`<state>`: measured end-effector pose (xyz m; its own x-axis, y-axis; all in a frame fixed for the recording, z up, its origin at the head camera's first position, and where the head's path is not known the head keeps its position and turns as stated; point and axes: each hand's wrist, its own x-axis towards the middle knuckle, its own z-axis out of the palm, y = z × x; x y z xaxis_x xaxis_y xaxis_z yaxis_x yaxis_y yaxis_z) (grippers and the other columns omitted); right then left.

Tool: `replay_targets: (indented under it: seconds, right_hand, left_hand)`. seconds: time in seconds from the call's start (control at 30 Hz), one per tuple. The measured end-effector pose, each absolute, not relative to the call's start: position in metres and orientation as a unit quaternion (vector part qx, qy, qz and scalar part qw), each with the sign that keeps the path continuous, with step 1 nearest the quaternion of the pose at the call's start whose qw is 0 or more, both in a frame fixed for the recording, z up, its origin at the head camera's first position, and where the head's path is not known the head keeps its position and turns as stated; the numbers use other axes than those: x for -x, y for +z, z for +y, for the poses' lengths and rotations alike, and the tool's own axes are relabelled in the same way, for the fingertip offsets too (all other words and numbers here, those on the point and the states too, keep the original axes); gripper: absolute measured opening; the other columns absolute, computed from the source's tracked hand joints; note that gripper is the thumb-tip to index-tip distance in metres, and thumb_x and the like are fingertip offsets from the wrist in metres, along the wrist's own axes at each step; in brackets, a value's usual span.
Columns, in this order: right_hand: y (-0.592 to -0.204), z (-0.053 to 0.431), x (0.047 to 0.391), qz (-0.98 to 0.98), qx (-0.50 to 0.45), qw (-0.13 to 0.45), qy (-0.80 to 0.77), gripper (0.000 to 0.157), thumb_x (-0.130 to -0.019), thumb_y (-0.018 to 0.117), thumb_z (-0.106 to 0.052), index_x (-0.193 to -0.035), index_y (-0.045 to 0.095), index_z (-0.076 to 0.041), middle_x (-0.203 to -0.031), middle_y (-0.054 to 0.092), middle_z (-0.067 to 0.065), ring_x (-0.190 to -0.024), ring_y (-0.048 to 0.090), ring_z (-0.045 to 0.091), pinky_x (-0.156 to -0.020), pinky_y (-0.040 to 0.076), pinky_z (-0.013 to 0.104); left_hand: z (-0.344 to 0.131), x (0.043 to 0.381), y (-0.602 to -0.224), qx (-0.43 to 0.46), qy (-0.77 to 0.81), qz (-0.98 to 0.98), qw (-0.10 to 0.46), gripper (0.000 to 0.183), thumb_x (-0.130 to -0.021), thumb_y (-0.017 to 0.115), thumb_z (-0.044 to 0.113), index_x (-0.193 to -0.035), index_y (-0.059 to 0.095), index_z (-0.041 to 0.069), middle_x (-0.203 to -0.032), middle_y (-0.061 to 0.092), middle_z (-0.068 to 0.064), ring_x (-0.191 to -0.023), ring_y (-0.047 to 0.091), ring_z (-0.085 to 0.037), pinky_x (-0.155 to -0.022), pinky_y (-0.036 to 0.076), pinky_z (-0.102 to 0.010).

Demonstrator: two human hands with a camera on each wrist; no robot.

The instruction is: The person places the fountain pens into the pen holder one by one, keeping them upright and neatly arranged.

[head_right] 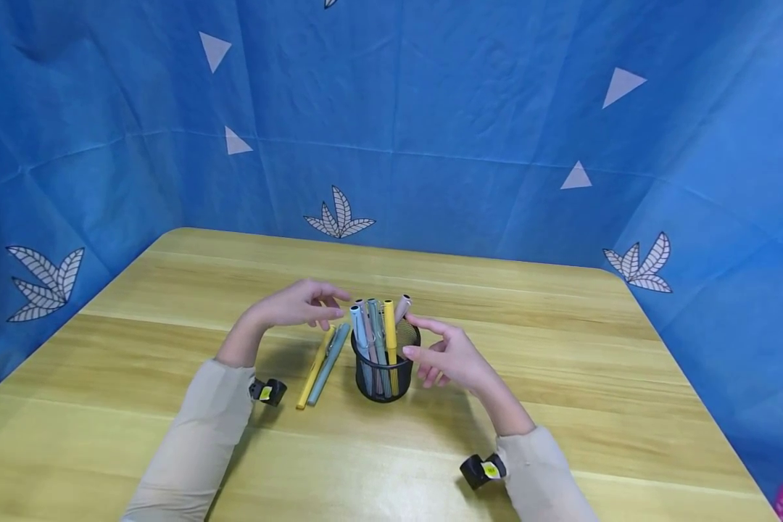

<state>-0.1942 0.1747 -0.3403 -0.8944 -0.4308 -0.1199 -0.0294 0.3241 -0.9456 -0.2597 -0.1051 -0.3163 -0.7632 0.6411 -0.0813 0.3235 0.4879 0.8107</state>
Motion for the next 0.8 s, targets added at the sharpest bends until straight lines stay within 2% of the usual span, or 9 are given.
replay_targets:
  seconds: [0.23,0.3,0.53,0.67,0.8]
  right_hand:
    - [-0.342,0.176,0.197,0.795,0.147,0.179,-0.561,0.061,-0.087,0.060,-0.022,-0.140,0.031,-0.011,-0.065,0.058,0.025,-0.052,0.059,0.026,-0.044,0.048,0.035]
    - [-0.341,0.175,0.196,0.795,0.148,0.178,-0.561,0.062,-0.087,0.060,-0.022,-0.140,0.030,-0.010,-0.065,0.058,0.024,-0.051,0.059,0.026,-0.044,0.048,0.035]
    - [-0.343,0.176,0.195,0.792,0.146,0.179,-0.565,0.063,-0.087,0.060,-0.022,-0.140,0.030,-0.009,-0.064,0.058,0.022,-0.052,0.060,0.028,-0.044,0.048,0.035]
    - [-0.343,0.175,0.194,0.788,0.148,0.182,-0.569,0.062,-0.087,0.059,-0.020,-0.140,0.029,-0.008,-0.062,0.058,0.022,-0.052,0.060,0.029,-0.043,0.048,0.034]
    - [-0.341,0.175,0.194,0.784,0.151,0.184,-0.573,0.063,-0.087,0.059,-0.020,-0.140,0.028,-0.008,-0.062,0.057,0.021,-0.051,0.059,0.027,-0.043,0.047,0.033]
  left_hand:
    - [-0.106,0.260,-0.319,-0.278,0.335,0.875,0.212,0.046,-0.089,0.056,0.020,-0.128,0.044,-0.003,-0.099,0.060,-0.012,-0.070,0.061,-0.028,-0.073,0.048,-0.032]
    - [-0.104,0.259,-0.321,-0.268,0.313,0.885,0.218,0.046,-0.089,0.056,0.021,-0.128,0.045,-0.002,-0.100,0.060,-0.012,-0.070,0.061,-0.027,-0.075,0.047,-0.032]
    - [-0.101,0.259,-0.329,-0.219,0.242,0.914,0.240,0.048,-0.089,0.057,0.024,-0.129,0.045,0.001,-0.120,0.051,-0.015,-0.085,0.059,-0.020,-0.081,0.046,-0.036]
    - [-0.100,0.258,-0.330,-0.204,0.231,0.917,0.253,0.049,-0.087,0.060,0.021,-0.130,0.044,0.003,-0.118,0.052,-0.013,-0.074,0.060,-0.020,-0.080,0.046,-0.037]
    - [-0.100,0.257,-0.332,-0.196,0.226,0.918,0.261,0.053,-0.082,0.065,0.017,-0.130,0.045,0.004,-0.114,0.054,-0.011,-0.063,0.057,-0.018,-0.071,0.046,-0.032]
